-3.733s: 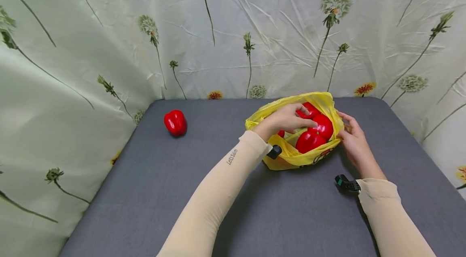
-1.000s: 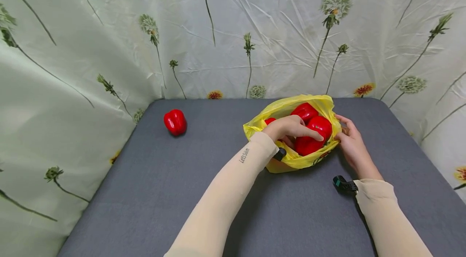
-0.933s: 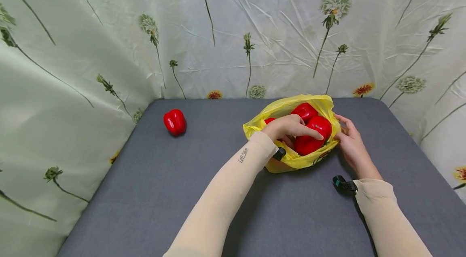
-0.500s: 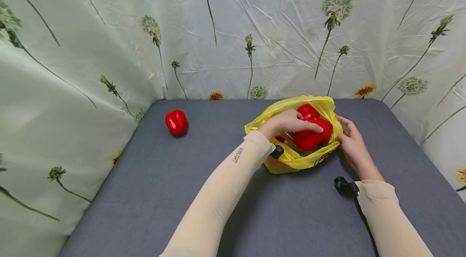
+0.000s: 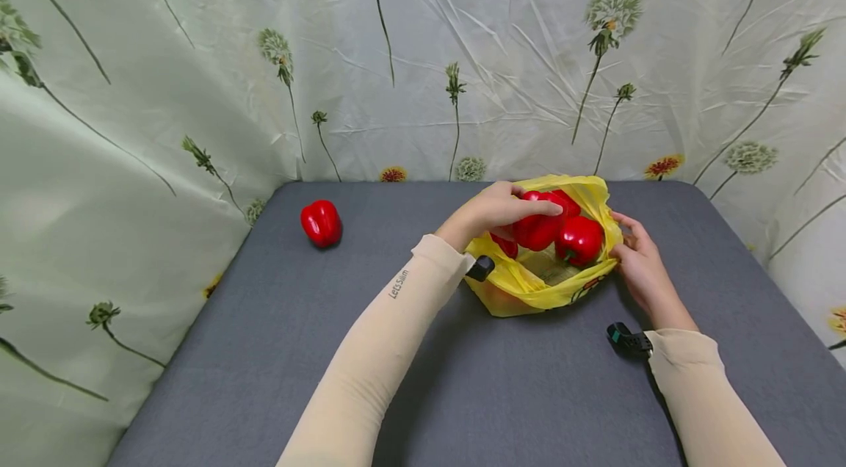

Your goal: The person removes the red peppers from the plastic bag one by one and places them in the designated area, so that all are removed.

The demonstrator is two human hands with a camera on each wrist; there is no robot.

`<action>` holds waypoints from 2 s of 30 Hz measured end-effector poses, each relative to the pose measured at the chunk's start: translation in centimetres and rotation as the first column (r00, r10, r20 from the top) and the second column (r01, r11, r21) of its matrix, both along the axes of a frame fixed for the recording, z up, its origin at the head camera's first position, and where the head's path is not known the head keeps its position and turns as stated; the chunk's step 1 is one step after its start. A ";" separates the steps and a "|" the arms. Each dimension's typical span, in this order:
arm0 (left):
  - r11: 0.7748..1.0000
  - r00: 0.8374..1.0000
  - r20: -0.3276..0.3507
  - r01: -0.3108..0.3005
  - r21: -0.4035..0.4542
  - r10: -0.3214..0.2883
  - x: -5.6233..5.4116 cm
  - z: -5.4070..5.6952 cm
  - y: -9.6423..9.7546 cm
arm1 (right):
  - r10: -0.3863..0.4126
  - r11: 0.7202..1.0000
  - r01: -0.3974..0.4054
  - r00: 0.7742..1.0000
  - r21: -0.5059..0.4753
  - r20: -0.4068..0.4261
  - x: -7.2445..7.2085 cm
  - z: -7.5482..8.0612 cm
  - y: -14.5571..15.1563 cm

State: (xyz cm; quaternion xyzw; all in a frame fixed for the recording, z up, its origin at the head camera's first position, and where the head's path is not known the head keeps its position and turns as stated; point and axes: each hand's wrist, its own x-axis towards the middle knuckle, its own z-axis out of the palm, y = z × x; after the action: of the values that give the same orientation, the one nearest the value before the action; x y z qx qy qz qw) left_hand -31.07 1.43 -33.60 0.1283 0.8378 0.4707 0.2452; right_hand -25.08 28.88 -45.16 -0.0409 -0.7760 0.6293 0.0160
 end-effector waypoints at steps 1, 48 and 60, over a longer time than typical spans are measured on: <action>1.000 1.000 -0.005 -0.013 0.000 0.013 -0.1 0.1 -0.3 | 0.000 1.000 0.000 1.000 -0.002 0.001 0.0 0.0 0.0; 0.764 0.754 -0.132 -0.643 0.047 0.643 -4.3 -3.6 -16.6 | 0.004 0.999 -0.003 1.000 -0.035 0.031 0.1 -0.5 0.0; 0.743 0.744 -0.235 -0.660 -0.112 0.625 -4.3 -5.5 -19.4 | 0.012 0.998 -0.010 0.999 -0.057 0.031 0.2 -0.7 0.1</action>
State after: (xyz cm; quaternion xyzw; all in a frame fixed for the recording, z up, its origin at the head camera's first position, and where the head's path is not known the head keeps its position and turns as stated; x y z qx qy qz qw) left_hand -35.32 -17.95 -39.07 -0.1505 0.8895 0.4315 0.0007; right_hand -24.91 29.00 -45.82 -0.0468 -0.7580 0.6505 -0.0010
